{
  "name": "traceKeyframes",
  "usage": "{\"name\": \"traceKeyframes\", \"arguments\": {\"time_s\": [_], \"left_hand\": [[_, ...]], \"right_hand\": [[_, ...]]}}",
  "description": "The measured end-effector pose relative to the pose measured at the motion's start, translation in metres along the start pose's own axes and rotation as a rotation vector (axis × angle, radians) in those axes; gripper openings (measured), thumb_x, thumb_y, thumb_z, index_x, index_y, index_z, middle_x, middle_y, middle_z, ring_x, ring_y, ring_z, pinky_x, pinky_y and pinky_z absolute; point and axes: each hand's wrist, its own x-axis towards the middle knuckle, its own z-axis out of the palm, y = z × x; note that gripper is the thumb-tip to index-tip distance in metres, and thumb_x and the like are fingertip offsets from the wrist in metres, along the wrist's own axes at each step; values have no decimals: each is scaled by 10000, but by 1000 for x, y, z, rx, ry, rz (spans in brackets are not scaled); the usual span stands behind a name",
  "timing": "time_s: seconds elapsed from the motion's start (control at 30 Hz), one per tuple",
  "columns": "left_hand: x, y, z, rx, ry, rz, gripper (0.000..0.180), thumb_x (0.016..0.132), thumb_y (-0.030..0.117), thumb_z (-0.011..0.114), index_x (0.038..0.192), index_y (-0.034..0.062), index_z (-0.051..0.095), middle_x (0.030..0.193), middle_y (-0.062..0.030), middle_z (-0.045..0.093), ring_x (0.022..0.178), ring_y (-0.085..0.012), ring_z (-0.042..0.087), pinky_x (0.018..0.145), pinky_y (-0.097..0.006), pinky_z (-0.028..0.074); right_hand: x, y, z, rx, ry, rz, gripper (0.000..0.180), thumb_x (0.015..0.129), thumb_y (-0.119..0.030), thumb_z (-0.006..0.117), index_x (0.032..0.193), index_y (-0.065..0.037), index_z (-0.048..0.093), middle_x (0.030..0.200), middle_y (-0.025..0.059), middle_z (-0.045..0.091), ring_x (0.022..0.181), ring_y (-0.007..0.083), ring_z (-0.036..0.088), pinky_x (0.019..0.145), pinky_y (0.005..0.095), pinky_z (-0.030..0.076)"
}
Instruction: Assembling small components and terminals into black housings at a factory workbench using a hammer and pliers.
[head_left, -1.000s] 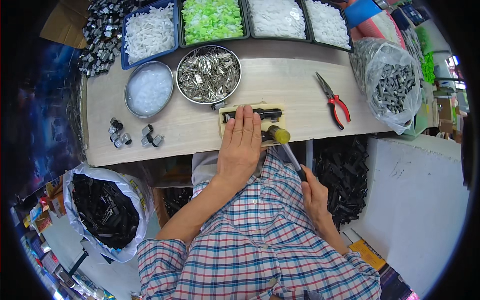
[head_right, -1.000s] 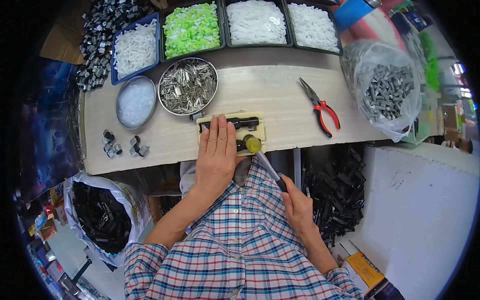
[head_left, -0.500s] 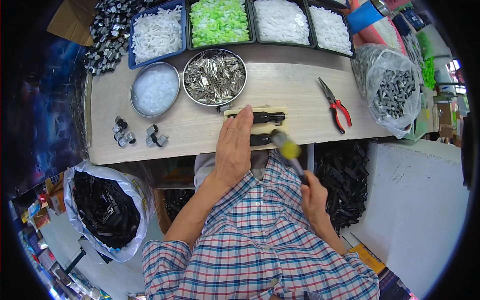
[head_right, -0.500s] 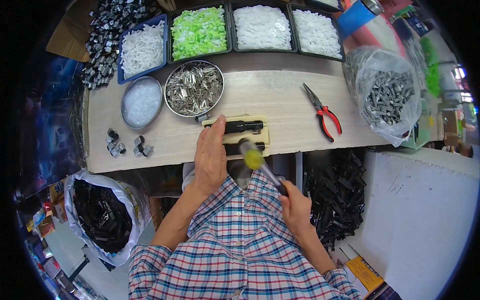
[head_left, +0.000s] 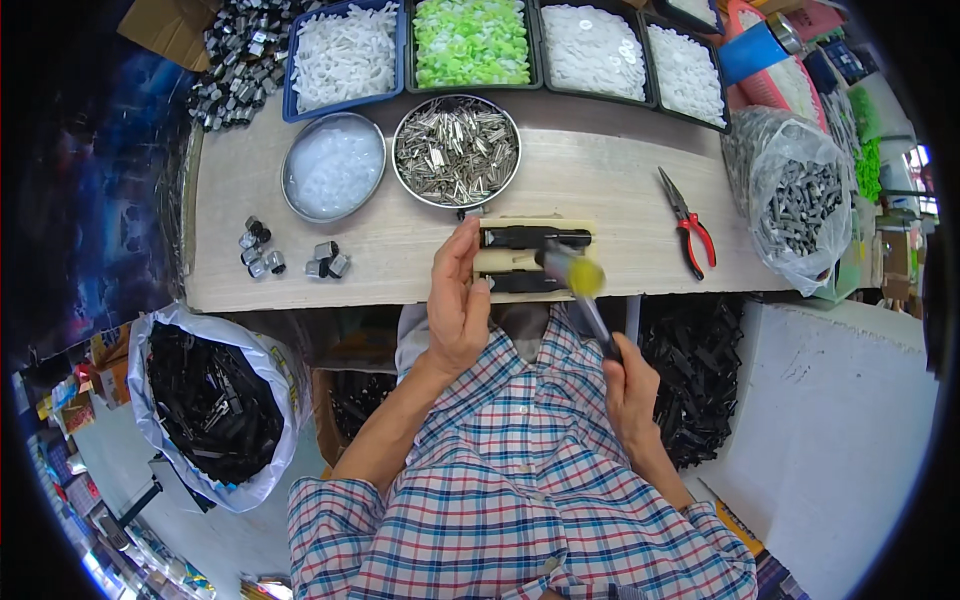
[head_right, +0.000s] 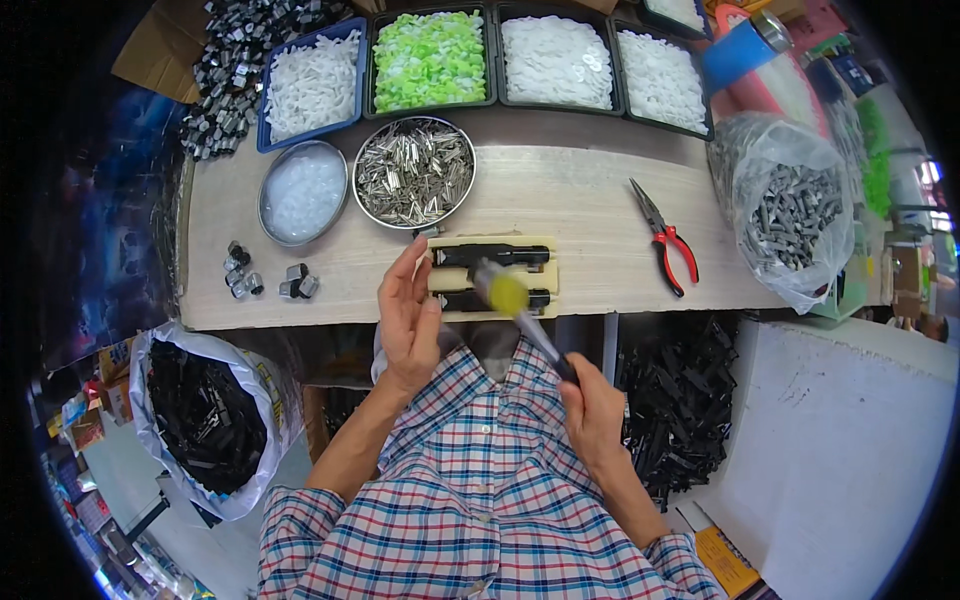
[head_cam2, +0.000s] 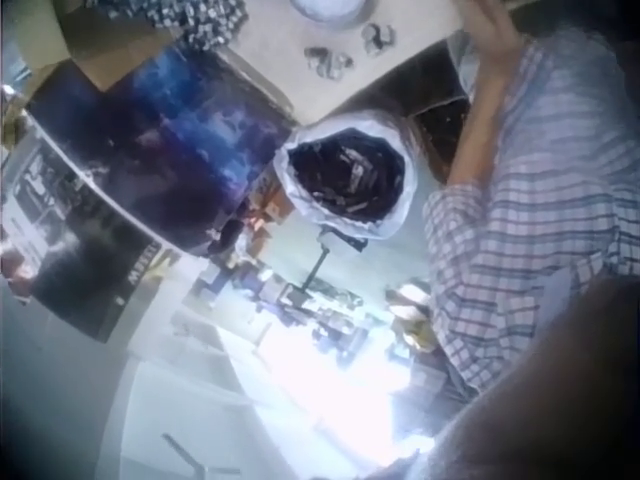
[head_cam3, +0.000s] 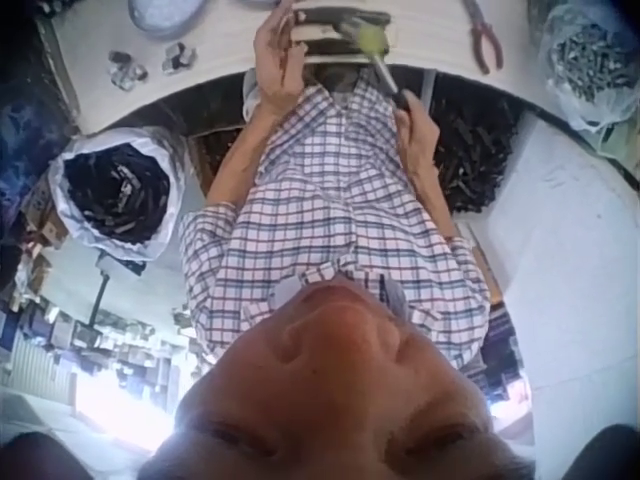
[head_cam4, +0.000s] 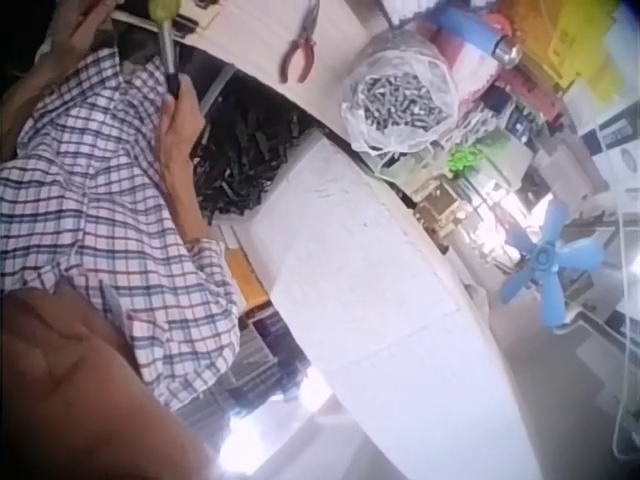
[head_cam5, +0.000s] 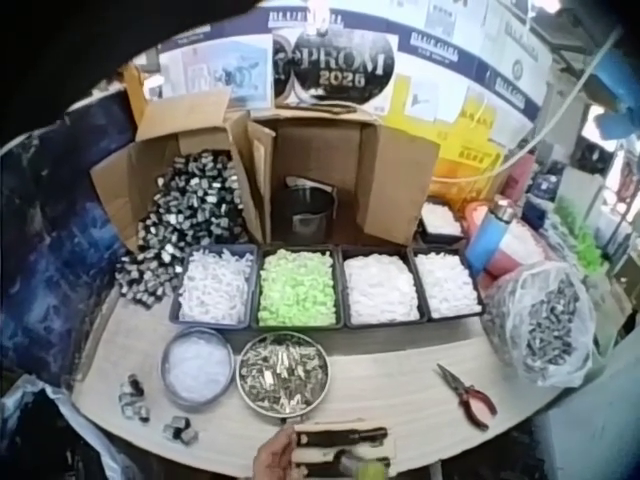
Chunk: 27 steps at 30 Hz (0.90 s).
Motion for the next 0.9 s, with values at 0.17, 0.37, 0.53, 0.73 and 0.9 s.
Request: {"name": "traceKeyframes", "arguments": {"time_s": [0.17,0.37,0.53,0.73,0.9], "left_hand": [[-1,3,-1,-210,118,-73,464,1014,4,397,1460,-51,278,1544,-251,345,1466,-314,339,1229,-458,262],[2,5,-3,-281,135,-70,422,1080,148,347,1463,-20,292,1504,-243,394,1445,-308,374,1220,-444,276],[2,1,-8,-397,191,-112,450,1092,230,347,1467,-12,289,1488,-248,408,1433,-331,390,1220,-438,283],[8,7,-6,-433,186,-108,477,1091,264,351,1458,-34,286,1476,-265,413,1424,-347,400,1219,-441,292],[7,7,-8,-439,198,-117,497,1089,289,358,1455,-40,285,1469,-268,416,1424,-345,401,1220,-440,292]], "right_hand": [[-1,1,10,-76,-69,-24,269,965,-148,673,1171,15,619,885,193,633,756,377,669,648,379,527],[34,-15,14,-28,-75,20,301,1011,-202,624,1234,-3,592,839,180,619,695,289,616,641,322,493],[39,-30,2,-22,-109,94,262,970,-136,659,1202,-23,613,862,190,639,758,383,656,651,382,517],[6,-6,12,-139,-104,-73,258,948,-87,656,1188,3,626,871,176,625,736,331,638,672,326,504],[14,-15,5,-25,-101,20,258,953,-81,652,1195,6,628,909,201,651,774,356,656,690,353,521]]}}
